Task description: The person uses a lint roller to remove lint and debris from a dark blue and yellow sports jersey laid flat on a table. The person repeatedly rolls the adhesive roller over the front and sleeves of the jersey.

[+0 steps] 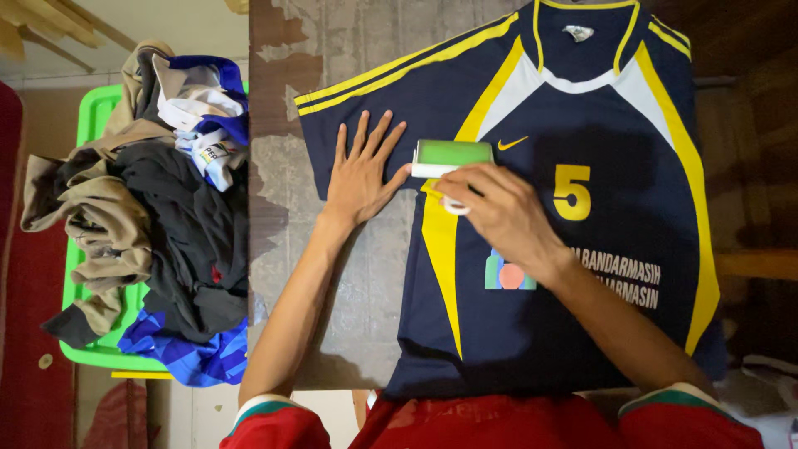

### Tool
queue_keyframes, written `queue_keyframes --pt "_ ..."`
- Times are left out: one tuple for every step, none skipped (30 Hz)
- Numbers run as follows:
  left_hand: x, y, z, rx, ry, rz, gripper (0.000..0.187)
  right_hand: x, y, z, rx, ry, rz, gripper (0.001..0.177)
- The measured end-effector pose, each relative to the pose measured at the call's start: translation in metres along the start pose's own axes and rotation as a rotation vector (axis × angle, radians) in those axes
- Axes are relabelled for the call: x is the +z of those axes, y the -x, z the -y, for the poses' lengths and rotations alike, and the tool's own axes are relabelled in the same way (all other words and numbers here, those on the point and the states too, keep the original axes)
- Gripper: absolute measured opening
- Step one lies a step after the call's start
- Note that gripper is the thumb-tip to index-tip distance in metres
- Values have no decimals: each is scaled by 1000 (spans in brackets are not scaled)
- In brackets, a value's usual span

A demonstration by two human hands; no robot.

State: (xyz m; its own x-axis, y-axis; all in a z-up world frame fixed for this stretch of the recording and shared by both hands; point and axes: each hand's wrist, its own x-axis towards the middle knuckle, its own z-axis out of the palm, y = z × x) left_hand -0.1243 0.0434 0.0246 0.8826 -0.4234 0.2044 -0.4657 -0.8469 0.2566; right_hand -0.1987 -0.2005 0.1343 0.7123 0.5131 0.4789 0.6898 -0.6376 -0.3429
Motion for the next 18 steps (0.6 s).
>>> queue_keyframes --pt "-1 3 3 2 -11 -2 61 5 0 1 -2 -21 23 30" --pt "-1 6 5 -10 -26 -13 60 10 0 3 3 -38 23 31" --pt "-1 8 6 -22 -40 -25 60 14 1 5 9 -56 23 32" --pt "-1 8 7 -32 -54 -36 59 17 2 5 17 -72 23 33" --pt "-1 8 6 -29 -42 -32 60 19 2 4 20 -50 26 33" --pt "-2 8 6 -24 -30 -27 62 20 1 3 25 -28 27 34" --pt "-4 8 5 -19 -18 -23 63 20 -1 1 29 -5 29 35" --pt "-6 7 3 -20 -9 -10 64 21 -4 -3 58 -26 32 33" --pt "-8 6 2 -22 1 3 65 21 -9 -8 87 -47 35 31" --pt "-12 4 1 -24 8 15 67 21 -15 -12 113 -68 37 30" --pt "-16 1 1 -17 35 22 69 20 -22 -19 111 -62 35 31" --pt "-19 -1 0 -15 64 33 72 19 -27 -24 110 -59 39 33" --pt "-22 -2 0 -12 93 43 75 18 -28 -25 108 -56 42 35" --pt "-25 -4 2 -62 107 99 72 18 -31 -26 117 -54 52 34" --pt "-27 -7 3 -112 121 155 69 17 -32 -25 126 -52 62 34" --pt "-27 -11 5 -162 134 210 67 17 -31 -23 135 -50 71 33" --pt "-26 -17 7 -180 147 142 62 18 -28 -18 115 -64 96 32" --pt "-22 -22 9 -200 161 78 56 18 -21 -12 96 -81 124 32"
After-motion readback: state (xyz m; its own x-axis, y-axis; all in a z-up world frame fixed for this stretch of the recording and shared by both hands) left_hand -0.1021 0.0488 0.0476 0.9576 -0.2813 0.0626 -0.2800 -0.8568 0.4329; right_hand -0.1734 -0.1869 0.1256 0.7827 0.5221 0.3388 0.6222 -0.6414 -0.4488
